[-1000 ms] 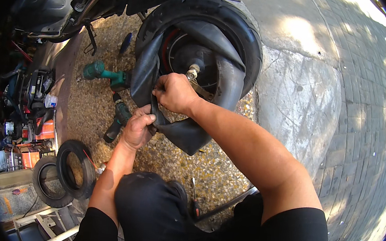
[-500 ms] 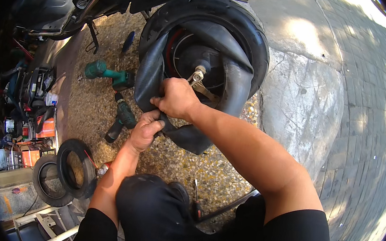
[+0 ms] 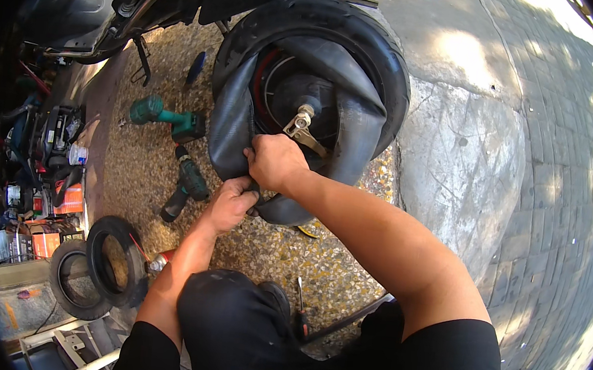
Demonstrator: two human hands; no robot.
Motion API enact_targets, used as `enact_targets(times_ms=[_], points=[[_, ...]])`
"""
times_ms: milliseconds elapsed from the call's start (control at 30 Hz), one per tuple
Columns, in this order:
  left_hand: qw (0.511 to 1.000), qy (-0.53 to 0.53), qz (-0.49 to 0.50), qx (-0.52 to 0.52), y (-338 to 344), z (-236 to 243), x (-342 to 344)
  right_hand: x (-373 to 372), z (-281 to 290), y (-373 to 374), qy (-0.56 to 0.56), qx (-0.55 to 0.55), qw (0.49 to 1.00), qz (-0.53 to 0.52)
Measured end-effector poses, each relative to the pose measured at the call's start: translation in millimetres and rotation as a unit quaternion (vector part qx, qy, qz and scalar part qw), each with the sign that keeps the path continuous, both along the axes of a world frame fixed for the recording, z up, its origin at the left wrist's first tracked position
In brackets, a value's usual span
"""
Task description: The person installs a motorcycle tire onto a rim. They place the tire on the rim, insert the inner tube, and work the tire bead onto the rim by hand, using a spray lubricant to ease installation.
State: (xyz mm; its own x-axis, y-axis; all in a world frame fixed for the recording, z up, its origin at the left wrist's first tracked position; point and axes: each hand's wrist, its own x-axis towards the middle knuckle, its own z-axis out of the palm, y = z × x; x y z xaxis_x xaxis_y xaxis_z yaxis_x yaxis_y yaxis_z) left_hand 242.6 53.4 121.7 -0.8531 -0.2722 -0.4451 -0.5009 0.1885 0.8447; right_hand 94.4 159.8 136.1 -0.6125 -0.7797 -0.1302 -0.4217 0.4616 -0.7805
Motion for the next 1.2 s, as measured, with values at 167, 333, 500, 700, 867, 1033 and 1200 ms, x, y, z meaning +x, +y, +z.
enact_targets(times_ms=[167, 333, 500, 700, 867, 1033, 1200], points=[[0.996, -0.033, 0.08, -0.004, 0.8, -6.6, -1.5, 1.2, 10.6, 24.6, 0.001, 0.039, 0.991, 0.125], [0.996, -0.012, 0.085, 0.002, 8.1, -6.3, -11.8, 22.8, 4.5, 68.3, -0.02, 0.274, 0.874, 0.402], [0.991, -0.1, 0.016, -0.092, 9.6, -18.1, -31.4, -5.2, -15.6, 101.3, 0.091, 0.417, 0.858, 0.284], [0.939, -0.018, 0.187, -0.288, 4.6, -20.0, -27.3, -46.6, -44.3, 146.6, 0.125, 0.334, 0.92, 0.16], [0.969, 0.081, 0.212, -0.102, -29.8, -59.5, -21.5, -45.2, -15.1, 125.6, 0.077, 0.354, 0.893, 0.266], [0.922, 0.168, 0.231, -0.261, -36.7, -10.5, -66.8, -111.1, 15.3, 126.4, 0.044, 0.187, 0.98, 0.052], [0.874, 0.165, 0.089, -0.448, -84.6, 65.2, -154.5, -119.3, 42.5, 118.6, 0.031, 0.14, 0.99, 0.012]])
